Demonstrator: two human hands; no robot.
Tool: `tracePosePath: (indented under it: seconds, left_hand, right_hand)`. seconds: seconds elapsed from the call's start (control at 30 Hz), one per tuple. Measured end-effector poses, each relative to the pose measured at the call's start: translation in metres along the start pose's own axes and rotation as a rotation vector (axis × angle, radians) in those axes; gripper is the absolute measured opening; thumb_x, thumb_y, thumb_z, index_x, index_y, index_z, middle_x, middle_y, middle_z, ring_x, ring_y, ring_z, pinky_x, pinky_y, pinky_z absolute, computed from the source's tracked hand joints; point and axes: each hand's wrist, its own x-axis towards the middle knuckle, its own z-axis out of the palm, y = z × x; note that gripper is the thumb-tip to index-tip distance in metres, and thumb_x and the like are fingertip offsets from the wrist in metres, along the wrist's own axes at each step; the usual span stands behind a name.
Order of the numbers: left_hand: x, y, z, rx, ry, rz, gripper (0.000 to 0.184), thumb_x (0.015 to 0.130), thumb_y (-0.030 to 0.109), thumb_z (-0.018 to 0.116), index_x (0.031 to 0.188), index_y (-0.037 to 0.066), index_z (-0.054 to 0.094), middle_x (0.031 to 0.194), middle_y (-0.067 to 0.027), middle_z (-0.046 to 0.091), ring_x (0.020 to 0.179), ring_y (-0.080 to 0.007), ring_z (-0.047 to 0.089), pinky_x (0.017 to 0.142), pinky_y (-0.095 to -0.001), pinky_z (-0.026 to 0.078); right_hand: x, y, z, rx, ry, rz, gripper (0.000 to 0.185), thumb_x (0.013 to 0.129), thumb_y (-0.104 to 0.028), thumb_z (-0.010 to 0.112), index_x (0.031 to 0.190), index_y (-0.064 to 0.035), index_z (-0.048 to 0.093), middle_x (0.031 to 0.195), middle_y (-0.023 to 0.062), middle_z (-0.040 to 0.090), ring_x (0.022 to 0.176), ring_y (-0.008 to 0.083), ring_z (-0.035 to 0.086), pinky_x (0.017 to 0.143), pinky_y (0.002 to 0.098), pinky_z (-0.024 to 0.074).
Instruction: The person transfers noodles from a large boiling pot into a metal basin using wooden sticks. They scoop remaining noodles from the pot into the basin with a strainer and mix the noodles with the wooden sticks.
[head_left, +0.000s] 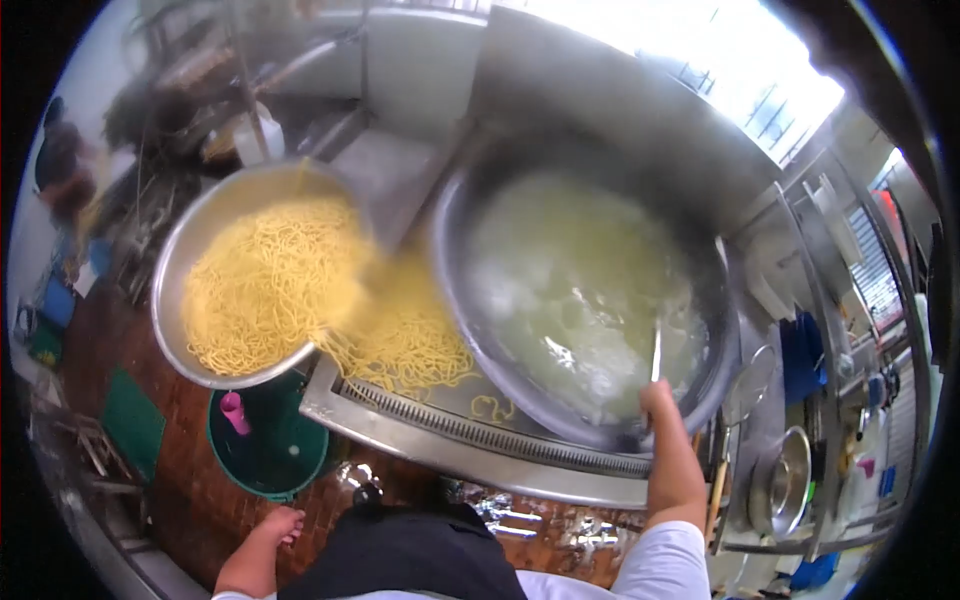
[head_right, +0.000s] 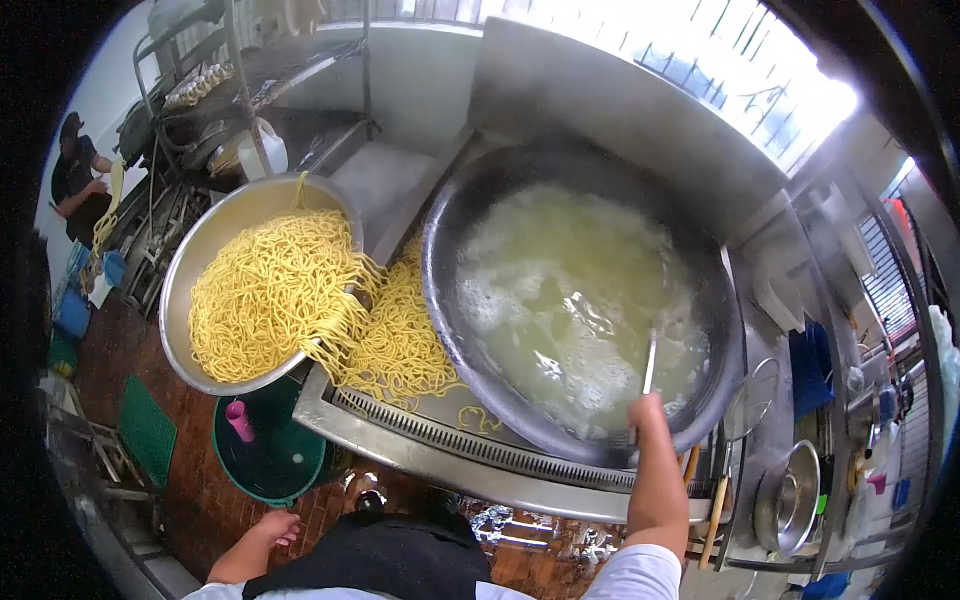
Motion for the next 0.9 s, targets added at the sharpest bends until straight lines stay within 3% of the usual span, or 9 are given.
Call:
tracePosePath:
  seconds: [0.07, 0.13, 0.27, 0.33, 0.47, 0.6, 0.67, 0.8, 0.9]
  left_hand:
    - [-0.01, 0.016, 0.013, -0.005, -0.011, 0.01, 0.034, 0.091, 0.038, 0.056, 0.103, 0.007, 0.061, 0.09, -0.0049, 0.064, 0.068, -0.015, 0.059, 0.052, -0.0327, 0.046]
    - [-0.017, 0.028, 0.026, -0.126, -0.034, 0.137, 0.031, 0.091, 0.036, 0.056, 0.102, 0.008, 0.061, 0.088, -0.0043, 0.063, 0.067, -0.0135, 0.058, 0.053, -0.031, 0.045]
    - [-0.008, 0.028, 0.04, -0.125, -0.052, 0.164, 0.027, 0.091, 0.034, 0.056, 0.101, 0.009, 0.062, 0.086, -0.0038, 0.063, 0.066, -0.0132, 0.058, 0.053, -0.0305, 0.045]
    - [-0.005, 0.022, 0.037, -0.093, -0.069, 0.131, 0.028, 0.091, 0.034, 0.056, 0.103, 0.009, 0.061, 0.087, -0.0042, 0.064, 0.066, -0.0142, 0.058, 0.054, -0.0311, 0.046]
    - [0.003, 0.004, 0.018, -0.008, -0.046, 0.042, 0.031, 0.091, 0.036, 0.055, 0.105, 0.008, 0.061, 0.089, -0.0055, 0.064, 0.067, -0.0165, 0.059, 0.054, -0.0334, 0.048]
    - [0.033, -0.025, -0.009, -0.024, -0.061, -0.001, 0.033, 0.091, 0.037, 0.056, 0.106, 0.008, 0.06, 0.087, -0.0063, 0.064, 0.064, -0.0169, 0.059, 0.054, -0.0347, 0.048]
    - [0.034, -0.028, -0.021, 0.016, 0.02, 0.01, 0.034, 0.09, 0.038, 0.057, 0.105, 0.009, 0.06, 0.085, -0.0064, 0.063, 0.061, -0.0166, 0.058, 0.052, -0.0337, 0.047]
    - [0.02, -0.008, -0.029, -0.021, 0.023, 0.071, 0.034, 0.09, 0.039, 0.057, 0.106, 0.009, 0.06, 0.084, -0.0058, 0.063, 0.058, -0.0157, 0.057, 0.052, -0.0328, 0.045]
    - [0.01, 0.002, -0.028, -0.024, -0.026, 0.065, 0.031, 0.09, 0.038, 0.056, 0.101, 0.01, 0.061, 0.081, -0.0041, 0.063, 0.057, -0.0138, 0.056, 0.05, -0.0312, 0.044]
  right_hand:
    - [-0.071, -0.064, -0.053, 0.448, 0.004, 0.117, 0.018, 0.083, -0.014, 0.057, 0.096, -0.0013, 0.06, 0.087, 0.0146, 0.066, 0.081, 0.028, 0.065, 0.069, 0.0386, 0.0509]
    - [-0.118, -0.101, -0.081, 0.554, -0.043, 0.083, 0.014, 0.083, -0.013, 0.057, 0.092, -0.0024, 0.06, 0.08, 0.012, 0.065, 0.073, 0.0248, 0.064, 0.06, 0.0377, 0.0496]
    - [-0.176, -0.146, -0.104, 0.598, -0.097, 0.026, 0.01, 0.083, -0.012, 0.057, 0.086, -0.0039, 0.061, 0.071, 0.0081, 0.062, 0.062, 0.02, 0.062, 0.047, 0.0364, 0.0476]
    - [-0.193, -0.155, -0.106, 0.762, -0.182, -0.076, 0.021, 0.076, -0.01, 0.061, 0.094, -0.0007, 0.056, 0.068, 0.0064, 0.058, 0.05, 0.0183, 0.055, 0.043, 0.0336, 0.0433]
    - [-0.232, -0.165, -0.101, 1.126, -0.406, -0.134, 0.018, 0.08, -0.01, 0.061, 0.096, -0.0059, 0.055, 0.065, -0.0016, 0.049, 0.046, 0.011, 0.043, 0.04, 0.0282, 0.0367]
    - [-0.277, -0.161, -0.088, 1.728, -0.963, -0.128, 0.016, 0.09, -0.015, 0.058, 0.106, -0.0128, 0.054, 0.061, -0.0072, 0.041, 0.045, 0.0044, 0.038, 0.039, 0.0227, 0.0313]
    - [-0.312, -0.172, -0.08, 1.926, -1.086, -0.169, 0.017, 0.091, -0.016, 0.057, 0.108, -0.0132, 0.055, 0.061, -0.0072, 0.04, 0.045, 0.0042, 0.038, 0.04, 0.0232, 0.0332]
    - [-0.36, -0.199, -0.073, 2.062, -1.144, -0.261, 0.018, 0.092, -0.016, 0.056, 0.109, -0.0132, 0.055, 0.061, -0.0057, 0.042, 0.044, 0.0053, 0.04, 0.041, 0.0244, 0.0353]
    - [-0.388, -0.217, -0.086, 1.994, -1.003, -0.302, 0.017, 0.091, -0.016, 0.056, 0.108, -0.0133, 0.056, 0.06, -0.0055, 0.038, 0.044, 0.0065, 0.038, 0.041, 0.0247, 0.0321]
